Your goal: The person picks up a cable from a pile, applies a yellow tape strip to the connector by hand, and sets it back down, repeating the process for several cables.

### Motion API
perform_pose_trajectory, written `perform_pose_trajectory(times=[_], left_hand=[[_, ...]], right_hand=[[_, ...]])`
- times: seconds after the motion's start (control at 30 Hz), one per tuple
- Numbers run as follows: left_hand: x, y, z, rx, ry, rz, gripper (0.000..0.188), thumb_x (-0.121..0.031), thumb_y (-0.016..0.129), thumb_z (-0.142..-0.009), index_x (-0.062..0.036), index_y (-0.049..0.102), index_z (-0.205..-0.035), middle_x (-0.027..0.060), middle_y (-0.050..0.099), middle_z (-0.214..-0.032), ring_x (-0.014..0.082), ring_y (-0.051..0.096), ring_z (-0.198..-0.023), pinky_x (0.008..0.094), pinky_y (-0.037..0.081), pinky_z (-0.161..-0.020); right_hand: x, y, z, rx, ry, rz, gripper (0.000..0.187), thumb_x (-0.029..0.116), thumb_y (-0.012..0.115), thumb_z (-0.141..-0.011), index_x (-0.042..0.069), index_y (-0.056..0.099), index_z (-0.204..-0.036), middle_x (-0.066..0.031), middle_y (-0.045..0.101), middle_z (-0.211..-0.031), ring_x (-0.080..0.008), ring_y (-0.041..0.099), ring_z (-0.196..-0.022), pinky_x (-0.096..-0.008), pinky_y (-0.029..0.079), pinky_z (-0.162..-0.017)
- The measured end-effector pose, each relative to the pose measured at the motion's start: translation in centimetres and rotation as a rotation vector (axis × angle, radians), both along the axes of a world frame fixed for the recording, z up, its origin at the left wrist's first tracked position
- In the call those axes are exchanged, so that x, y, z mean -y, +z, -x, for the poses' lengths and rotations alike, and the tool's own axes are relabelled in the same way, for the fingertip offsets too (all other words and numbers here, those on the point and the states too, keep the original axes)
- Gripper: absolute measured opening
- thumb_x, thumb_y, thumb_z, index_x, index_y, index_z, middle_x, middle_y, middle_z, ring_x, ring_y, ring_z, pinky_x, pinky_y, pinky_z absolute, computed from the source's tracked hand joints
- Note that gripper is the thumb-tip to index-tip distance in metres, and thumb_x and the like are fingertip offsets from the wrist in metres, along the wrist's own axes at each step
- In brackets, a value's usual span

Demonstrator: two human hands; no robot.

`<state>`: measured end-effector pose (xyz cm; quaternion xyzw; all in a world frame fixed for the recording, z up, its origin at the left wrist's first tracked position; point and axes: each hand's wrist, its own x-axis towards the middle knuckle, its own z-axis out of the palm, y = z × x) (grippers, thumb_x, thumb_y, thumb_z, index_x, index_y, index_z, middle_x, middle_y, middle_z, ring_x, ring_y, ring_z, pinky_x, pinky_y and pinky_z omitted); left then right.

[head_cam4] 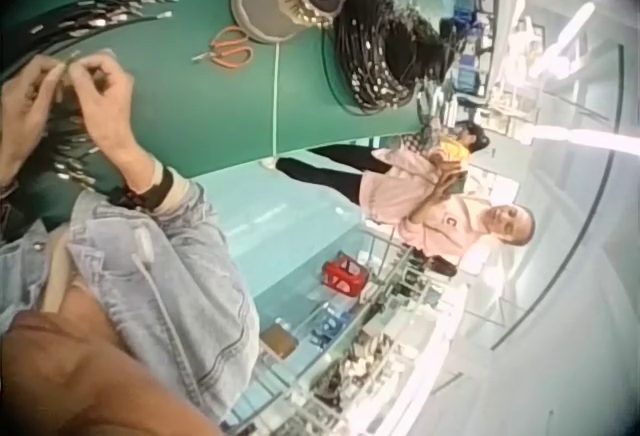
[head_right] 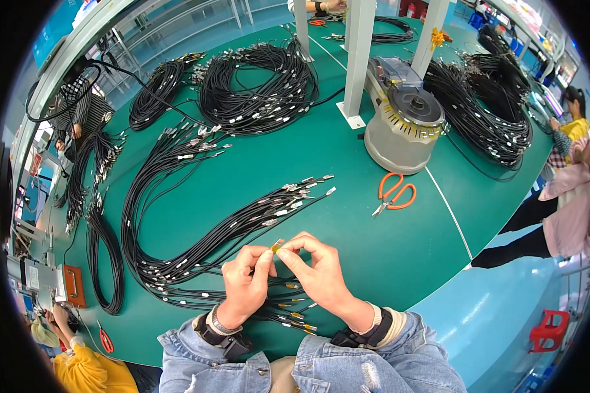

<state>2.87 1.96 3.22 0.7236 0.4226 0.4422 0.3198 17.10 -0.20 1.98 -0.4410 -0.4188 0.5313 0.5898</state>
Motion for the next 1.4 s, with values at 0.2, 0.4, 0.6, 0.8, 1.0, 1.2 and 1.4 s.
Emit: perform_pose_trajectory(times=[0.2, 0.4, 0.6, 0.8, 1.0, 1.2, 1.4], left_hand=[[-0.1, 0.0, 0.2, 0.017, -0.032, 0.079, 0.009, -0.006, 0.056, -0.089, 0.0010, 0.055, -0.084, 0.0019, 0.056, -0.053, 0.0049, 0.046, -0.043, 0.0206, 0.032, -0.040], [-0.4, 0.5, 0.9, 0.159, -0.145, 0.371, 0.015, -0.011, 0.052, -0.093, -0.0001, 0.056, -0.084, 0.0027, 0.057, -0.057, 0.0041, 0.044, -0.042, 0.0188, 0.031, -0.039], [-2.2, 1.1, 2.5, 0.313, -0.440, 0.811, 0.025, -0.020, 0.046, -0.096, -0.0006, 0.058, -0.086, 0.0049, 0.058, -0.060, 0.0042, 0.041, -0.040, 0.0175, 0.032, -0.039], [-2.8, 1.2, 3.1, 0.330, -0.548, 0.920, 0.028, -0.022, 0.045, -0.097, 0.0001, 0.058, -0.087, 0.0056, 0.058, -0.060, 0.0049, 0.041, -0.040, 0.0174, 0.031, -0.038], [-3.3, 0.2, 3.5, 0.385, -0.670, 1.016, 0.030, -0.024, 0.045, -0.097, -0.0002, 0.058, -0.085, 0.0046, 0.057, -0.058, 0.0049, 0.040, -0.039, 0.0182, 0.030, -0.038], [-3.3, 0.3, 3.3, 0.389, -0.657, 0.988, 0.029, -0.024, 0.045, -0.097, -0.0006, 0.057, -0.085, 0.0040, 0.057, -0.059, 0.0048, 0.040, -0.040, 0.0183, 0.030, -0.039], [-2.5, 0.6, 2.1, 0.255, -0.563, 0.804, 0.029, -0.025, 0.044, -0.098, -0.0007, 0.057, -0.090, 0.0032, 0.058, -0.063, 0.0034, 0.042, -0.044, 0.0167, 0.033, -0.042]], right_hand=[[0.0, 0.0, 0.0, 0.021, -0.015, 0.002, 0.010, 0.009, 0.065, -0.084, -0.002, 0.063, -0.084, -0.0042, 0.059, -0.082, -0.0107, 0.052, -0.079, -0.0247, 0.042, -0.072], [-0.1, -0.3, 0.1, 0.049, -0.037, -0.046, 0.010, 0.008, 0.065, -0.083, -0.002, 0.062, -0.084, -0.0050, 0.059, -0.081, -0.0114, 0.052, -0.078, -0.0251, 0.043, -0.071], [-0.3, -0.4, 0.0, 0.163, -0.031, -0.119, 0.008, 0.007, 0.064, -0.083, -0.001, 0.062, -0.083, -0.0061, 0.058, -0.080, -0.0133, 0.053, -0.079, -0.0271, 0.043, -0.072], [-0.4, -0.2, 0.1, 0.159, -0.003, -0.134, 0.008, 0.007, 0.062, -0.084, -0.001, 0.062, -0.084, -0.0066, 0.058, -0.081, -0.0148, 0.054, -0.081, -0.0283, 0.044, -0.074], [-0.7, -0.6, -0.3, 0.012, 0.175, -0.115, 0.012, 0.009, 0.059, -0.087, -0.002, 0.062, -0.091, -0.0060, 0.058, -0.086, -0.0150, 0.054, -0.083, -0.0279, 0.044, -0.076], [-1.1, 0.1, -1.1, -0.001, 0.189, -0.056, 0.014, 0.009, 0.056, -0.089, -0.002, 0.062, -0.094, -0.0056, 0.058, -0.086, -0.0135, 0.054, -0.082, -0.0269, 0.044, -0.076], [-0.8, -0.1, -1.6, 0.010, 0.149, -0.140, 0.015, 0.008, 0.055, -0.091, -0.002, 0.063, -0.097, -0.0061, 0.058, -0.086, -0.0130, 0.054, -0.080, -0.0268, 0.044, -0.075]])
